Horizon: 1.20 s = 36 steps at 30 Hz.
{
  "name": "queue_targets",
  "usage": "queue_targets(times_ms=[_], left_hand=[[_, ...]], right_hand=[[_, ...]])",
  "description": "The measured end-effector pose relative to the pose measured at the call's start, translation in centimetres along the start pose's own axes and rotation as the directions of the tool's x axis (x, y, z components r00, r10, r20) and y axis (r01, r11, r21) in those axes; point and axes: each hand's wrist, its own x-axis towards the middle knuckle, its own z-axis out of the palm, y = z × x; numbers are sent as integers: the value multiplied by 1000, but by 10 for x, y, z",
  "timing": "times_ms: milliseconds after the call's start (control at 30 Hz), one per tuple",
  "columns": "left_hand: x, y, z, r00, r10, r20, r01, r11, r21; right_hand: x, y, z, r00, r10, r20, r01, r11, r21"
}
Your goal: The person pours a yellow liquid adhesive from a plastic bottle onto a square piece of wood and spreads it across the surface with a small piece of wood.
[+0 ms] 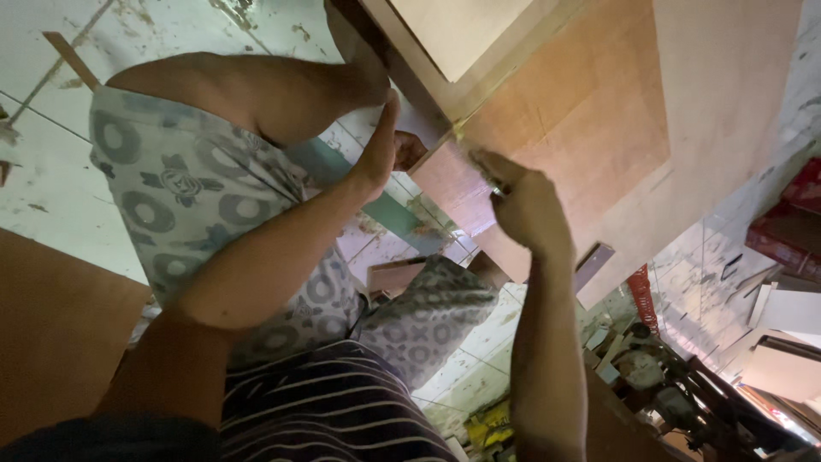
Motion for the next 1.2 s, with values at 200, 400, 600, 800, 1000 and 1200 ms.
queue_targets(times_ms=[200, 400, 600, 800, 1000, 1200], left_hand=[[-3, 6, -1, 998, 41, 50, -44, 998, 47], [-1, 7, -5, 1000, -11, -14, 9, 994, -109], [8, -8, -10, 997, 26, 74, -27, 1000, 12], [8, -3, -3, 994, -43, -97, 35, 996, -86], [39, -34, -12, 979, -108, -171, 71, 976, -206], [24, -17, -8, 982, -142, -122, 124, 982, -145]], right_hand=[[-22, -16, 27, 995, -77, 70, 79, 997, -27], [-66, -22, 46, 978, -170, 118, 174, 985, -22], [-68, 96, 34, 974, 213, -75, -193, 959, 209], [3, 144, 126, 860, -88, -502, -108, 932, -347], [-112, 78, 145, 947, -197, -254, 86, 917, -390], [-64, 7, 9, 856, -432, -286, 145, 730, -668]])
